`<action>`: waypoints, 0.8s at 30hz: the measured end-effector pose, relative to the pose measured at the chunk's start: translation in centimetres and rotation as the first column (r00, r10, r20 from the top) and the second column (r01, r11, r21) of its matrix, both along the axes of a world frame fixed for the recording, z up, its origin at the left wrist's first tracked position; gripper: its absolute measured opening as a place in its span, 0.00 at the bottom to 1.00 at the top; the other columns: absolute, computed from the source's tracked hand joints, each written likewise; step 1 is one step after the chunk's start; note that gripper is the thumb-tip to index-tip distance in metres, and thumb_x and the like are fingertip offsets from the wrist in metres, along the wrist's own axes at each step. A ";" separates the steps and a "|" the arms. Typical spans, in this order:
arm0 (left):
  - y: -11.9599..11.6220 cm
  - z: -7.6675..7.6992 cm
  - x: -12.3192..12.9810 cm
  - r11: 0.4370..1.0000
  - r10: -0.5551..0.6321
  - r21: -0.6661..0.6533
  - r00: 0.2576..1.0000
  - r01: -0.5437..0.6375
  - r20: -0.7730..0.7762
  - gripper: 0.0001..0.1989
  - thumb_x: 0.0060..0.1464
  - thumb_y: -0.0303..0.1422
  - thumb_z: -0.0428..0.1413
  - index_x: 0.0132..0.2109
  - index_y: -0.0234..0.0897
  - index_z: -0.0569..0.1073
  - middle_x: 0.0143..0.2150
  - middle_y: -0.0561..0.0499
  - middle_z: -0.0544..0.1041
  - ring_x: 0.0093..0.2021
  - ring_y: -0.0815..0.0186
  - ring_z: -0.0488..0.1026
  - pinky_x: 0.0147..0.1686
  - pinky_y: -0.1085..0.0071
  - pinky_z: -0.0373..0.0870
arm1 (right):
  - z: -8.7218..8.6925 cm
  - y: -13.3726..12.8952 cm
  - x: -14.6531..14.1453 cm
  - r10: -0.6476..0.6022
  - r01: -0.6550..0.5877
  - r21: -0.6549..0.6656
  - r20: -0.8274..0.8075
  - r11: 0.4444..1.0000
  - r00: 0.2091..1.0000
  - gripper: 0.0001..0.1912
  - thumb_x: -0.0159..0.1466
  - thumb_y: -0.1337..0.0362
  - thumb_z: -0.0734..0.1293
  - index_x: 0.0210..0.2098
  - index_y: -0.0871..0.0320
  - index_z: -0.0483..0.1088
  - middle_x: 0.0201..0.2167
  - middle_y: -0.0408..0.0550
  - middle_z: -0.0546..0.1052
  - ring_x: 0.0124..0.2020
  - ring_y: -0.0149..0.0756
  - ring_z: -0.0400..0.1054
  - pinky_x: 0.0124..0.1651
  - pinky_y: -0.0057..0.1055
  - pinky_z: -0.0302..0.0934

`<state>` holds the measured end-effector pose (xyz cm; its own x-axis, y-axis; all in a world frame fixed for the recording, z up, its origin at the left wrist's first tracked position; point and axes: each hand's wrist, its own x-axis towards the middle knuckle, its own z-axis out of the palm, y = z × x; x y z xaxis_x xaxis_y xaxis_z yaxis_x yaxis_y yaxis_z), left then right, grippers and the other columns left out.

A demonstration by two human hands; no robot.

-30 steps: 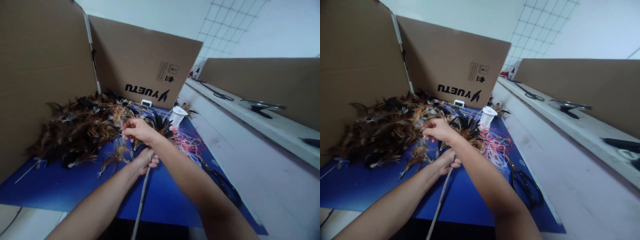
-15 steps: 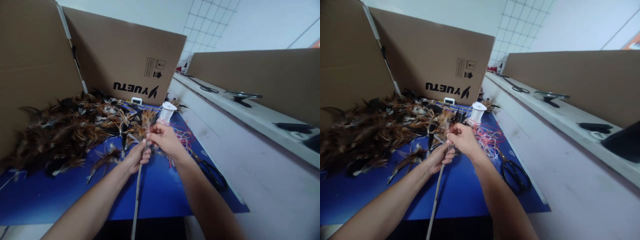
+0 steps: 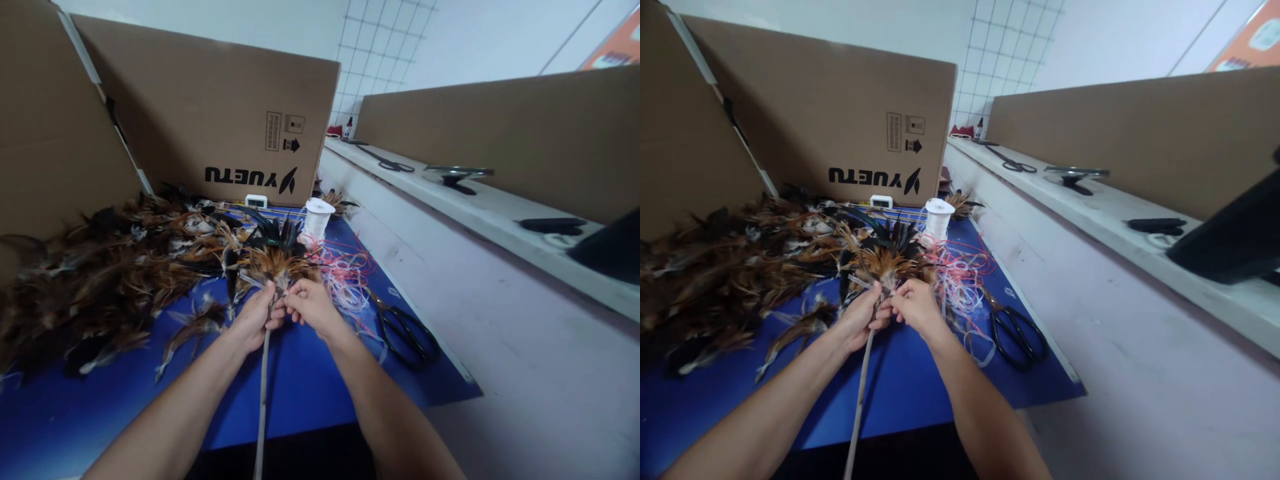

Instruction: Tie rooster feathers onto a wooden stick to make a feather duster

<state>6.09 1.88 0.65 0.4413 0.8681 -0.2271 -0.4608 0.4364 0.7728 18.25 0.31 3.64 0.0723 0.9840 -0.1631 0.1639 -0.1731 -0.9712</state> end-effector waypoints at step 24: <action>-0.2 0.2 0.2 0.997 -0.049 0.053 0.994 0.054 -0.098 0.24 0.47 0.51 0.56 0.28 0.31 0.65 0.21 0.58 0.58 0.16 0.82 0.48 0.12 0.84 0.40 | -0.3 -1.0 0.8 0.043 -0.095 0.183 0.272 0.979 0.961 0.13 0.61 0.58 0.59 0.25 0.58 0.65 0.18 0.41 0.72 0.14 0.24 0.61 0.19 0.21 0.55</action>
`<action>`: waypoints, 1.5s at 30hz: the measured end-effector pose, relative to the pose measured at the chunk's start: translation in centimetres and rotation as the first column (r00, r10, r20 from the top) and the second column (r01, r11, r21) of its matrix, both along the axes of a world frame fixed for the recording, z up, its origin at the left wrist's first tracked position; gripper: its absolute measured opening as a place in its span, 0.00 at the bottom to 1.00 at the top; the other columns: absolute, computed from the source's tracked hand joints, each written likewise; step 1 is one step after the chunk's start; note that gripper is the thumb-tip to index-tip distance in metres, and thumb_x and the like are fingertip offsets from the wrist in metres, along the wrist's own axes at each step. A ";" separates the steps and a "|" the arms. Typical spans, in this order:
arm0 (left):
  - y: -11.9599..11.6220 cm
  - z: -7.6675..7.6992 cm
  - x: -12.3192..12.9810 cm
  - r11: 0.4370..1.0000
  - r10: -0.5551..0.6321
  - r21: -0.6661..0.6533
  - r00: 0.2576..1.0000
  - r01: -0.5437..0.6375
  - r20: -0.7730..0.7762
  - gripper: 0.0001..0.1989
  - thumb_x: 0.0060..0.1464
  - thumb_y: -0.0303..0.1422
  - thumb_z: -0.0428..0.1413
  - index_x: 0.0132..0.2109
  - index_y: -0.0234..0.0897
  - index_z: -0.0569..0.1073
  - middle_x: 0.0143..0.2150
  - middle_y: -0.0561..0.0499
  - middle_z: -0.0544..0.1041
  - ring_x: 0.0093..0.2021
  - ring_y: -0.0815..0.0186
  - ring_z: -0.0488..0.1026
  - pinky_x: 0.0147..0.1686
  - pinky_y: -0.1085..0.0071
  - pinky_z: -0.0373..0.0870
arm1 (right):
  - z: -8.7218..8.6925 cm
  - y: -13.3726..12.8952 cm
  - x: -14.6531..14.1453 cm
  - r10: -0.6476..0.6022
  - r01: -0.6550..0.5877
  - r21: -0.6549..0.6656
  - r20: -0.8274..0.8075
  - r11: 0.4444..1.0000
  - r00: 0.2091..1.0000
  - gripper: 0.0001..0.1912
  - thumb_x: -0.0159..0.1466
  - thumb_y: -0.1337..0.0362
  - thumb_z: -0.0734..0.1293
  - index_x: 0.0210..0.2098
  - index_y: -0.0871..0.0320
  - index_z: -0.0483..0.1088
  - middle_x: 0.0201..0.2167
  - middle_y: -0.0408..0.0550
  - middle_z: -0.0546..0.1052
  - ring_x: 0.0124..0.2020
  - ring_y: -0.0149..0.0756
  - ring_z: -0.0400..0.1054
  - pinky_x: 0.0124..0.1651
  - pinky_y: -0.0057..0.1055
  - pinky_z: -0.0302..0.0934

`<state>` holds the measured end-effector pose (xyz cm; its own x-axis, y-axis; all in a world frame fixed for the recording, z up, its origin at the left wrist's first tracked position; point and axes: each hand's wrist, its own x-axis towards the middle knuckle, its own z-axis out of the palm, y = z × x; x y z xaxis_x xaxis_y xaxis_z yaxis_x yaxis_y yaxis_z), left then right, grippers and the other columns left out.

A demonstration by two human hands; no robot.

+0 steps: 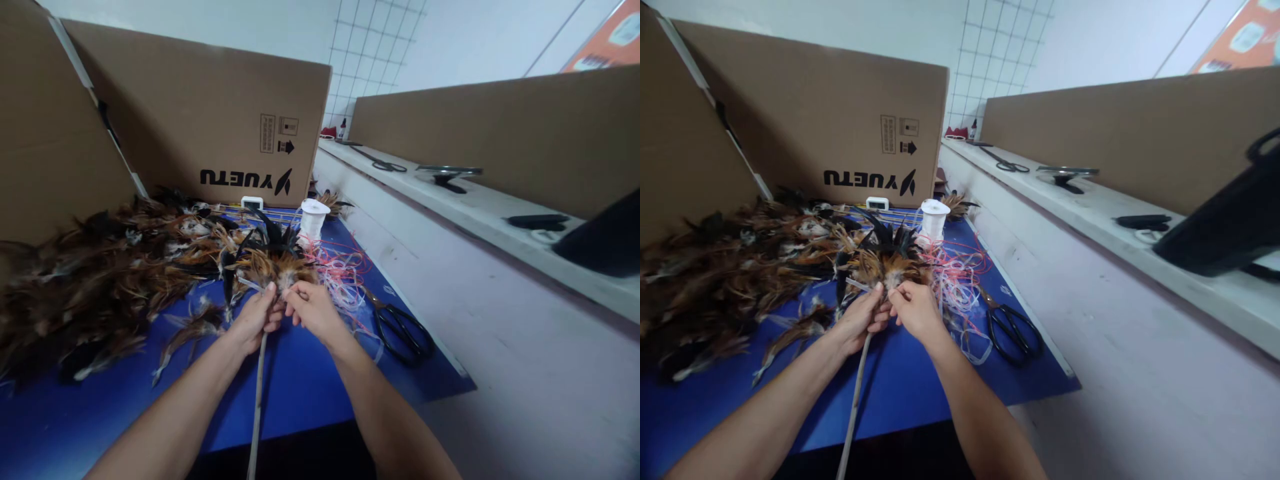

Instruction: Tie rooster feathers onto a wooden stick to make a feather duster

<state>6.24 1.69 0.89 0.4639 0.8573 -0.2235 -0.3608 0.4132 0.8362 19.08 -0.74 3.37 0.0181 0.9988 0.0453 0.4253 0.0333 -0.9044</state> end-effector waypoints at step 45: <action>-0.6 -0.1 0.2 0.998 0.059 -0.013 0.997 -0.059 0.058 0.14 0.46 0.38 0.60 0.26 0.32 0.67 0.19 0.56 0.60 0.17 0.78 0.54 0.15 0.80 0.42 | 2.2 -2.0 -2.2 -0.020 -0.040 0.167 0.346 0.985 0.938 0.03 0.60 0.64 0.61 0.32 0.55 0.67 0.26 0.43 0.75 0.29 0.33 0.71 0.33 0.28 0.61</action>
